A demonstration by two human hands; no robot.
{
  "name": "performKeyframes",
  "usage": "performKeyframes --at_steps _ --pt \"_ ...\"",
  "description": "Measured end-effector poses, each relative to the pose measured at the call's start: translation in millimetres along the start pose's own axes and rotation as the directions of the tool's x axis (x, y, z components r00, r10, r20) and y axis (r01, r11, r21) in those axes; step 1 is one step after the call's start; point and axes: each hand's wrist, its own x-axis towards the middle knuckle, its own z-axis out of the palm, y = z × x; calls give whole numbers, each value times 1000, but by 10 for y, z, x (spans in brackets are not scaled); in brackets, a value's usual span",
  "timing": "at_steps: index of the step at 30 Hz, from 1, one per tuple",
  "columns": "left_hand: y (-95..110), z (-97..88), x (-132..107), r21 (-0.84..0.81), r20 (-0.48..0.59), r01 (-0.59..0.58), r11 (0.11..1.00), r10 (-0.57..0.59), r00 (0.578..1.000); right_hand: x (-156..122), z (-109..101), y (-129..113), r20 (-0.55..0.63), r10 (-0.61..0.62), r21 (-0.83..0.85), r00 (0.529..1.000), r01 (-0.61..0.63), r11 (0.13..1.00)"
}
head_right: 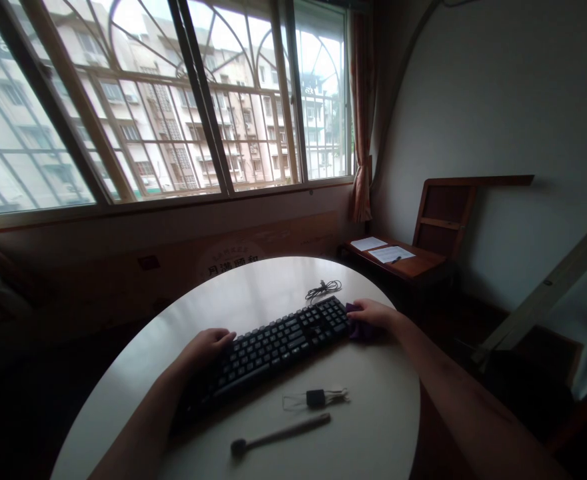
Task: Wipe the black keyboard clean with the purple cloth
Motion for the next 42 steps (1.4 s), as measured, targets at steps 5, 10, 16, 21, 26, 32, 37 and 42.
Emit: performKeyframes --at_steps 5,10,16,21,26,32,37,42 --pt "11 -3 -14 -3 15 12 1000 -12 1000 -196 5 -15 58 -44 105 997 37 994" --pt "-11 14 6 19 3 -2 1000 1 1000 -309 78 79 -142 -95 288 985 133 948" --pt "-1 25 -4 32 -14 11 999 -10 1000 -326 147 119 -351 -72 251 934 168 953" --pt "6 19 -34 -1 -40 14 1000 -14 999 -233 107 177 -383 -64 161 922 135 978" --pt "-23 36 -21 18 -53 5 1000 -4 999 -98 -146 -38 -524 -158 -150 837 93 984" --pt "-7 34 -29 46 -37 10 999 -9 999 201 -164 -645 -515 -516 -659 684 69 749" --pt "-1 37 -44 53 -45 23 998 -21 999 447 286 -686 -193 -600 -724 776 300 621" --pt "-21 51 -11 61 -30 32 998 -30 999 473 510 -573 -35 -616 -668 787 440 600"
